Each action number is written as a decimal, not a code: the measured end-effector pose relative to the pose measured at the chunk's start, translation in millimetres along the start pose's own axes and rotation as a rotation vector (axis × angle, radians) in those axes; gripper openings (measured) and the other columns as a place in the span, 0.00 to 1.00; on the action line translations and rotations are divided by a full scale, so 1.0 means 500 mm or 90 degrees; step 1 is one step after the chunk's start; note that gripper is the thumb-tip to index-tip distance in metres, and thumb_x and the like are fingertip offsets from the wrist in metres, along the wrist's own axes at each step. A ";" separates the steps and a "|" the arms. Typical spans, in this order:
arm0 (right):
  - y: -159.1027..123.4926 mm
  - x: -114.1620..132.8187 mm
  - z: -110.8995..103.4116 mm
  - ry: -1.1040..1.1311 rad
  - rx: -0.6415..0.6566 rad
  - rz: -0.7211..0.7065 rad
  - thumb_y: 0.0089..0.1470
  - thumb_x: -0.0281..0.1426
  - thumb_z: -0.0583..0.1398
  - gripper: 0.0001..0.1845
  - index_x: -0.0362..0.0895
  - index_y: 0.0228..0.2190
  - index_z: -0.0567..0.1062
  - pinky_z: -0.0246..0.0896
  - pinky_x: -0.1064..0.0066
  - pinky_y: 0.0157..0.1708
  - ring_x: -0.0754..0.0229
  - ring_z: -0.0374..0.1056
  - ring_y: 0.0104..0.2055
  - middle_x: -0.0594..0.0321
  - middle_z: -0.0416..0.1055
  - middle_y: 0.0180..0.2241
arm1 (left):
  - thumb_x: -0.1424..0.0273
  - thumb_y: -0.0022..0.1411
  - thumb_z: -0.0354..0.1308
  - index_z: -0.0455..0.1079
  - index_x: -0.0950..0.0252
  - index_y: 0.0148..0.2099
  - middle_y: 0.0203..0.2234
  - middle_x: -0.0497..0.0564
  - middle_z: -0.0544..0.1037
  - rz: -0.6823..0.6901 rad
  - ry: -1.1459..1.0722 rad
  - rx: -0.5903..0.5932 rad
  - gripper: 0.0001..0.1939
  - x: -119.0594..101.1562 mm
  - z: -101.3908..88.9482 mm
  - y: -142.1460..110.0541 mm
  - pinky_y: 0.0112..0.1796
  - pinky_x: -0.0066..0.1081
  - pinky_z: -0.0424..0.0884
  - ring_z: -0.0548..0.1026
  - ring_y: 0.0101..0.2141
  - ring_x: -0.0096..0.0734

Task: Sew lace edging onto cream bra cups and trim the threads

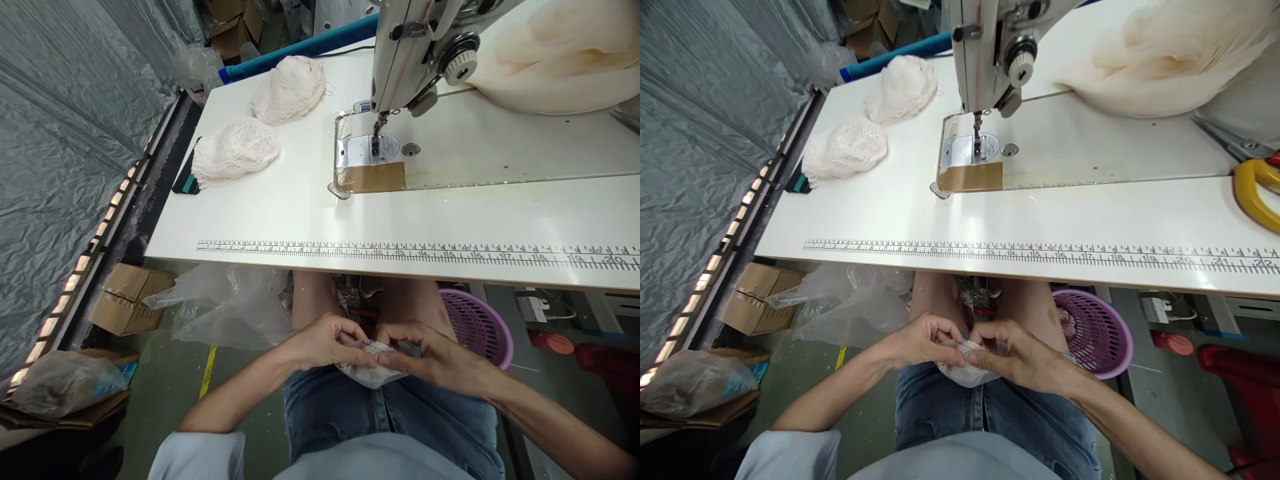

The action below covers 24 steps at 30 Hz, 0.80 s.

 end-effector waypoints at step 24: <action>-0.035 -0.013 -0.033 0.042 -0.071 -0.007 0.54 0.45 0.57 0.17 0.43 0.27 0.70 0.47 0.73 0.25 0.66 0.52 0.26 0.68 0.58 0.23 | 0.62 0.29 0.73 0.77 0.69 0.27 0.19 0.46 0.74 -0.056 -0.010 -0.013 0.20 -0.038 0.021 0.028 0.29 0.26 0.62 0.67 0.23 0.21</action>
Point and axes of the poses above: each hand's wrist, its own y-axis towards the middle knuckle, its own z-axis out of the palm, x = y × z, the point moved 5 cm from there along y, towards the middle knuckle
